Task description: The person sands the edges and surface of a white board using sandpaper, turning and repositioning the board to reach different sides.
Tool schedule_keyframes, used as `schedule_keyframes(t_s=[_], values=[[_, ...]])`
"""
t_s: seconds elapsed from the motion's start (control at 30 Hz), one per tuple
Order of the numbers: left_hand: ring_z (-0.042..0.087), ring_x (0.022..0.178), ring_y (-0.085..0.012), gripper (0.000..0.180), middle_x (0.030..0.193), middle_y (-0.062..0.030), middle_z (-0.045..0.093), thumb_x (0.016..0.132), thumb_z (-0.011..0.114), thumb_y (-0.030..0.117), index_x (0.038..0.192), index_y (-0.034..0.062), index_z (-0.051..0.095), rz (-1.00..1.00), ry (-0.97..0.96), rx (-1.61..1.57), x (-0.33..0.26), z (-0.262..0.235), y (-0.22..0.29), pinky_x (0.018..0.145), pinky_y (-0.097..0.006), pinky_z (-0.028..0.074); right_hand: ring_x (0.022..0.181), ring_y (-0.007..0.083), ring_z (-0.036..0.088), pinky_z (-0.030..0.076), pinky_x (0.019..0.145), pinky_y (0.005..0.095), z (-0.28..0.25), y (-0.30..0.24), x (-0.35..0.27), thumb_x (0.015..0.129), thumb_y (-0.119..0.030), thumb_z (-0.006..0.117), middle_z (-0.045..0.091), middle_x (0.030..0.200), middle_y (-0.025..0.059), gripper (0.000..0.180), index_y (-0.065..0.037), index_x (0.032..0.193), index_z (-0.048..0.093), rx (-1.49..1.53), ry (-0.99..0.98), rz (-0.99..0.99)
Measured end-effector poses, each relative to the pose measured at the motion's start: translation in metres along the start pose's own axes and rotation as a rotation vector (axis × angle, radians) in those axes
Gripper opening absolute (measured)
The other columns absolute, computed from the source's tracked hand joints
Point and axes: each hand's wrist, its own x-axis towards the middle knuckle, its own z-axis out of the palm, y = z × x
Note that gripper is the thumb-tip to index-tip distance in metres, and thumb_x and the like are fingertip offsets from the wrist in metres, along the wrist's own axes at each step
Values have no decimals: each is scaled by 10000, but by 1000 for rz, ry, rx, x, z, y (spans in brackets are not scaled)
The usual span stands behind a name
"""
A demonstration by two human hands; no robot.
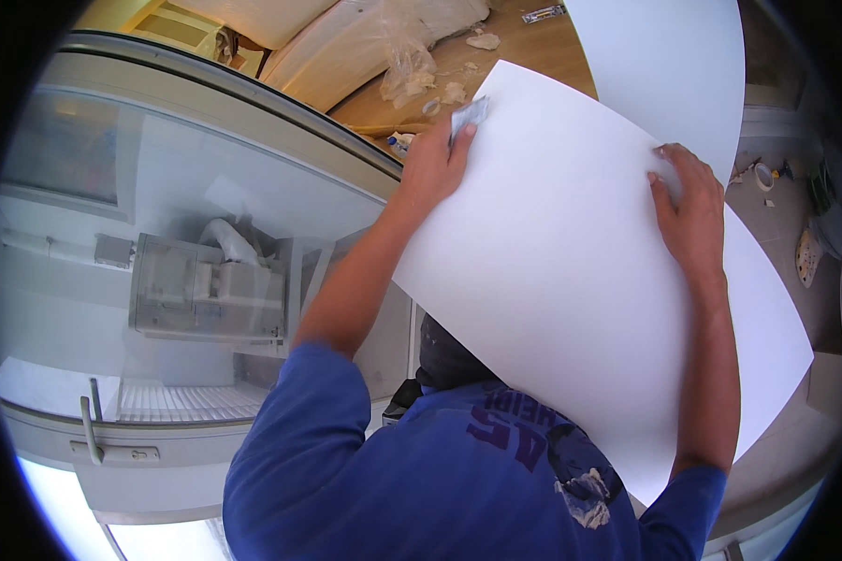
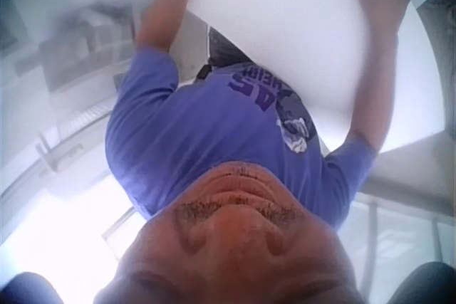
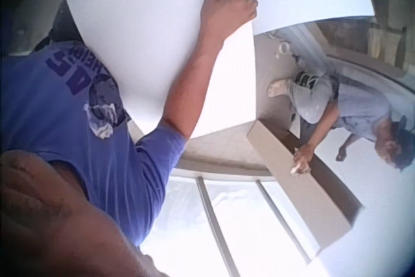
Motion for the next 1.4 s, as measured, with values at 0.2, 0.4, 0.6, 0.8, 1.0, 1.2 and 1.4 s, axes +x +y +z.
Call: schedule_keyframes(t_s=[0.2,0.4,0.6,0.8,1.0,1.2,1.4], values=[[721,1017,-437,407,1161,-284,717,1051,611,213,1412,24,620,-16,1,11,-98,-36,-10,905,-459,569,1280,303,612,412,1141,457,-2,3,-3,972,-135,696,690,1349,114,324,-64,1288,684,6,8,-26],[691,1203,-387,404,1354,-223,682,1038,604,134,1423,16,615,-10,9,61,-173,-63,-22,1022,-412,539,1311,329,596,406,1157,467,-4,7,-6,981,-158,699,681,1367,133,351,-62,1318,673,-18,-10,-8],[624,1321,-373,263,1422,-191,651,995,642,72,1233,-36,660,-34,72,42,-221,-74,-25,1101,-445,505,1394,347,540,363,1189,513,3,7,-9,992,-213,698,592,1494,164,448,-80,1412,623,-100,29,-99],[638,1304,-396,378,1409,-230,650,1001,600,41,1370,-36,626,8,172,14,-247,-70,-34,1113,-429,490,1504,340,428,260,1249,568,17,-39,-20,1019,-307,661,478,1616,144,537,-101,1505,558,-255,-67,-286],[679,1237,-321,330,1385,-212,670,1060,578,99,1344,-63,626,-256,314,-393,-252,-54,-26,1066,-387,504,1557,314,357,193,1276,574,37,-97,-18,1023,-311,632,457,1637,133,543,-128,1526,545,-256,-236,-448],[651,1195,-198,357,1319,-158,705,1125,502,180,1369,-57,613,-368,484,-661,-251,-40,-30,1062,-344,474,1562,313,350,176,1280,580,80,-156,2,1016,-322,641,451,1643,133,548,-137,1523,548,-215,-304,-561],[616,1220,-186,339,1323,-145,697,1146,454,194,1356,-36,588,-512,573,-960,-247,-35,-32,1126,-351,415,1520,349,402,191,1260,613,111,-205,12,975,-225,632,532,1560,152,501,-98,1458,594,-112,-378,-711]])
